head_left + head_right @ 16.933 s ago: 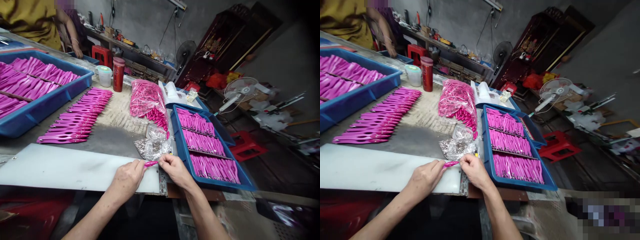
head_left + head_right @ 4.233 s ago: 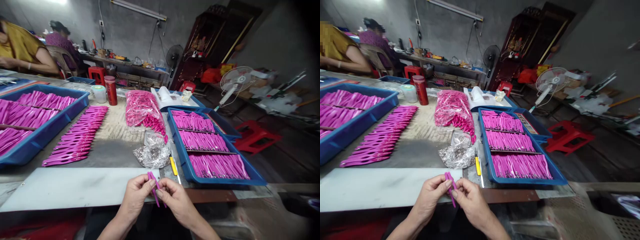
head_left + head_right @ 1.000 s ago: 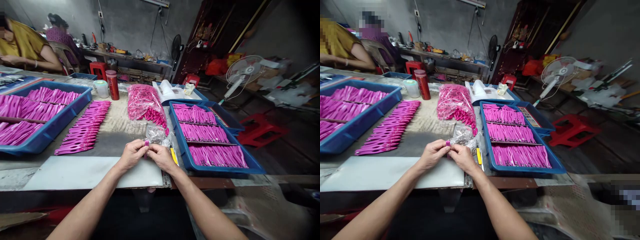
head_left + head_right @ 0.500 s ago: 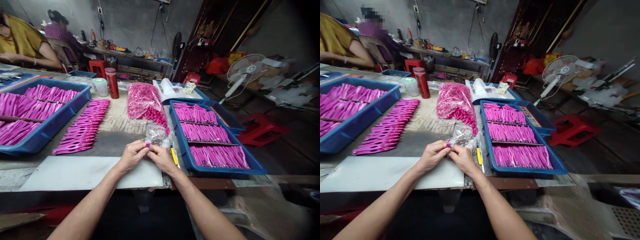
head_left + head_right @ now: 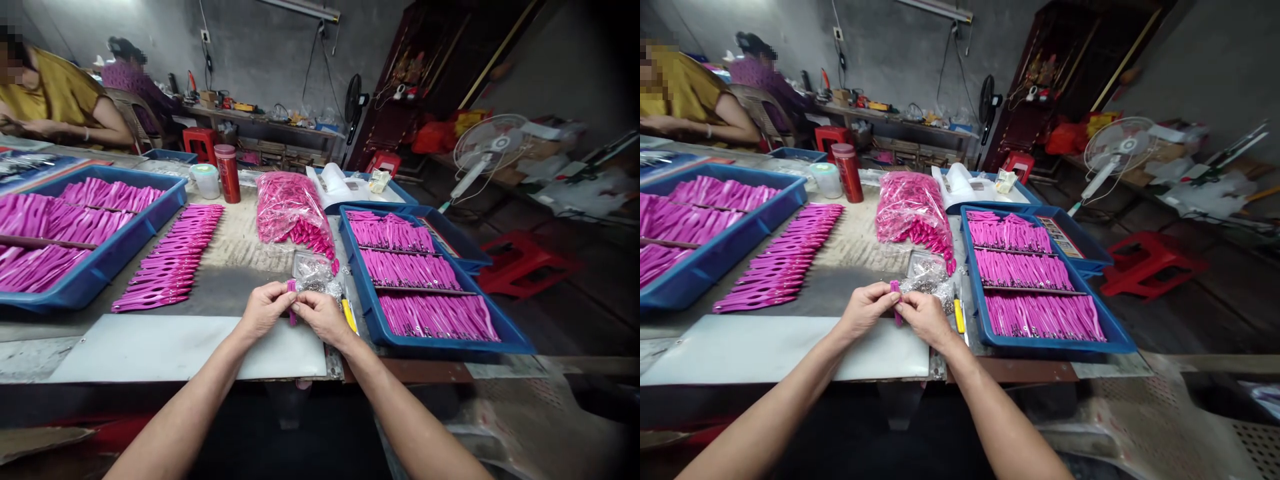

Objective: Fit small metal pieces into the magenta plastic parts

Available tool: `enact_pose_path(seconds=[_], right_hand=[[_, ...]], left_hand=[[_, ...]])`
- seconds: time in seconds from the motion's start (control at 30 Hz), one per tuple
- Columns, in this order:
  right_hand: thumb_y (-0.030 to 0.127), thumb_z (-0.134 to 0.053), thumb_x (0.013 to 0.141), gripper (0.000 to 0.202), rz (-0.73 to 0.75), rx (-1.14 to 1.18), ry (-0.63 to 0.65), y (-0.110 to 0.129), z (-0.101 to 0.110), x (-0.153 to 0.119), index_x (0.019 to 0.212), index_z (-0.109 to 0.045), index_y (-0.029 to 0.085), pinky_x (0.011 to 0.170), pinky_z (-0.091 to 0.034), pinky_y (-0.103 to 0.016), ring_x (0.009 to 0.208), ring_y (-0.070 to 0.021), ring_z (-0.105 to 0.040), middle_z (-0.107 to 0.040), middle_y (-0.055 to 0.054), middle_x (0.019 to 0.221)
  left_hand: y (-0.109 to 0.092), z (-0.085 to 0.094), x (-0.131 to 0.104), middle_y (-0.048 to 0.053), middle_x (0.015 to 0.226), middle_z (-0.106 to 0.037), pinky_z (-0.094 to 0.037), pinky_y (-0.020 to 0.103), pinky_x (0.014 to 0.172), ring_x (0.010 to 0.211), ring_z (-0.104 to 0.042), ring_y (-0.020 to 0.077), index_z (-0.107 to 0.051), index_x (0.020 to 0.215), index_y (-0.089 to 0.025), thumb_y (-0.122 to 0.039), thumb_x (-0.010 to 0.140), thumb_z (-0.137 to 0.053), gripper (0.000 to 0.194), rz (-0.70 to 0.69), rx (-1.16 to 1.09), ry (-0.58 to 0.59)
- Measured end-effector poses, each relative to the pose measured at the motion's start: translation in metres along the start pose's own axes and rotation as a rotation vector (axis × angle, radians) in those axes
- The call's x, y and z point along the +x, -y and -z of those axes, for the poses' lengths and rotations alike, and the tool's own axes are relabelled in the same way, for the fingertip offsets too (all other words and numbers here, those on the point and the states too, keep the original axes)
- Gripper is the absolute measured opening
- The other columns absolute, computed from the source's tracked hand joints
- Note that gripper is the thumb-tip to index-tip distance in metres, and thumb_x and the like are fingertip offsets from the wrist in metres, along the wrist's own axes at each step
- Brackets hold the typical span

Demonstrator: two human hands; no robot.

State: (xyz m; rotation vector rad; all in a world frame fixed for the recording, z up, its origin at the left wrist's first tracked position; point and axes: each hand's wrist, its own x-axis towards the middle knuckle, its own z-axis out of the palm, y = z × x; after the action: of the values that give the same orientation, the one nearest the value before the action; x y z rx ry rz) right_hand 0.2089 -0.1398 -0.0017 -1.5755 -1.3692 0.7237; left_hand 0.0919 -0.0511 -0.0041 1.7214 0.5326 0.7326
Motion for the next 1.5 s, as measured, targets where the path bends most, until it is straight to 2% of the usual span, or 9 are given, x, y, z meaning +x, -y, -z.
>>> enact_pose_path(seconds=[0.2, 0.37, 0.7, 0.83, 0.93, 1.03, 1.17, 1.33, 1.5], right_hand=[[0.033, -0.049, 0.077, 0.026, -0.035, 0.027, -0.007, 0.001, 0.001, 0.000, 0.059, -0.055, 0.015, 0.054, -0.035, -0.020, 0.054, -0.0091, -0.043, -0.048, 0.004, 0.055], [0.033, -0.049, 0.076, 0.026, -0.043, 0.034, -0.006, 0.003, 0.002, -0.001, 0.056, -0.050, 0.016, 0.051, -0.033, -0.020, 0.052, -0.0084, -0.040, -0.043, 0.004, 0.053], [0.034, -0.050, 0.076, 0.026, -0.076, 0.062, -0.005, 0.004, -0.001, -0.003, 0.056, -0.050, 0.016, 0.051, -0.033, -0.020, 0.051, -0.0083, -0.039, -0.043, 0.005, 0.053], [0.035, -0.048, 0.079, 0.027, -0.029, 0.040, 0.042, 0.007, 0.002, -0.007, 0.060, -0.052, 0.016, 0.053, -0.033, -0.020, 0.054, -0.0088, -0.040, -0.043, 0.004, 0.055], [0.036, -0.043, 0.082, 0.029, 0.016, 0.003, 0.060, 0.009, 0.006, -0.013, 0.062, -0.050, 0.017, 0.052, -0.032, -0.020, 0.055, -0.0089, -0.038, -0.040, 0.004, 0.057], [0.036, -0.041, 0.084, 0.028, 0.044, -0.036, 0.059, 0.013, 0.011, -0.021, 0.065, -0.047, 0.017, 0.053, -0.031, -0.020, 0.057, -0.0089, -0.038, -0.040, 0.004, 0.059], [0.035, -0.043, 0.083, 0.025, 0.081, -0.114, 0.168, 0.020, 0.019, -0.028, 0.065, -0.047, 0.017, 0.053, -0.031, -0.020, 0.058, -0.0088, -0.039, -0.040, 0.004, 0.059], [0.029, -0.046, 0.080, 0.025, 0.096, -0.196, 0.260, 0.026, 0.026, -0.032, 0.058, -0.042, 0.017, 0.049, -0.026, -0.020, 0.052, -0.0078, -0.035, -0.036, 0.005, 0.055], [0.025, -0.046, 0.079, 0.026, 0.101, -0.195, 0.207, 0.026, 0.024, -0.034, 0.055, -0.039, 0.018, 0.049, -0.026, -0.021, 0.050, -0.0076, -0.036, -0.036, 0.005, 0.052]], left_hand=[[-0.001, -0.004, 0.001, -0.002, 0.052, -0.053, -0.041, 0.023, 0.051, 0.049, -0.048, 0.0104, -0.060, 0.062, -0.012, -0.039, 0.064, -0.060, 0.027, 0.178, -0.223, 0.008], [0.001, -0.007, 0.000, -0.003, 0.050, -0.052, -0.040, 0.023, 0.049, 0.046, -0.047, 0.0090, -0.060, 0.062, -0.011, -0.038, 0.060, -0.063, 0.027, 0.257, -0.339, -0.013], [-0.002, -0.009, -0.003, -0.003, 0.048, -0.051, -0.038, 0.022, 0.047, 0.045, -0.044, 0.0087, -0.060, 0.057, -0.012, -0.039, 0.057, -0.065, 0.028, 0.282, -0.370, -0.039], [-0.009, -0.005, -0.007, -0.003, 0.049, -0.051, -0.036, 0.021, 0.048, 0.048, -0.043, 0.0086, -0.059, 0.055, -0.012, -0.036, 0.059, -0.065, 0.025, 0.258, -0.342, -0.010], [-0.017, 0.000, -0.015, -0.002, 0.050, -0.049, -0.035, 0.020, 0.050, 0.050, -0.042, 0.0088, -0.059, 0.054, -0.012, -0.035, 0.063, -0.063, 0.024, 0.222, -0.281, 0.055], [-0.024, 0.004, -0.025, -0.003, 0.051, -0.045, -0.034, 0.020, 0.050, 0.052, -0.040, 0.0091, -0.057, 0.053, -0.014, -0.033, 0.069, -0.056, 0.025, 0.139, -0.094, 0.175], [-0.029, 0.003, -0.035, -0.002, 0.056, -0.045, -0.032, 0.019, 0.051, 0.054, -0.040, 0.0095, -0.057, 0.054, -0.014, -0.025, 0.074, -0.050, 0.023, 0.064, 0.096, 0.355], [-0.030, -0.002, -0.041, -0.001, 0.055, -0.046, -0.030, 0.019, 0.049, 0.052, -0.040, 0.0094, -0.053, 0.054, -0.014, -0.020, 0.075, -0.046, 0.023, 0.112, 0.071, 0.505], [-0.026, -0.005, -0.039, -0.003, 0.055, -0.041, -0.029, 0.019, 0.049, 0.052, -0.036, 0.0084, -0.051, 0.055, -0.014, -0.025, 0.075, -0.048, 0.024, 0.145, 0.013, 0.513]])
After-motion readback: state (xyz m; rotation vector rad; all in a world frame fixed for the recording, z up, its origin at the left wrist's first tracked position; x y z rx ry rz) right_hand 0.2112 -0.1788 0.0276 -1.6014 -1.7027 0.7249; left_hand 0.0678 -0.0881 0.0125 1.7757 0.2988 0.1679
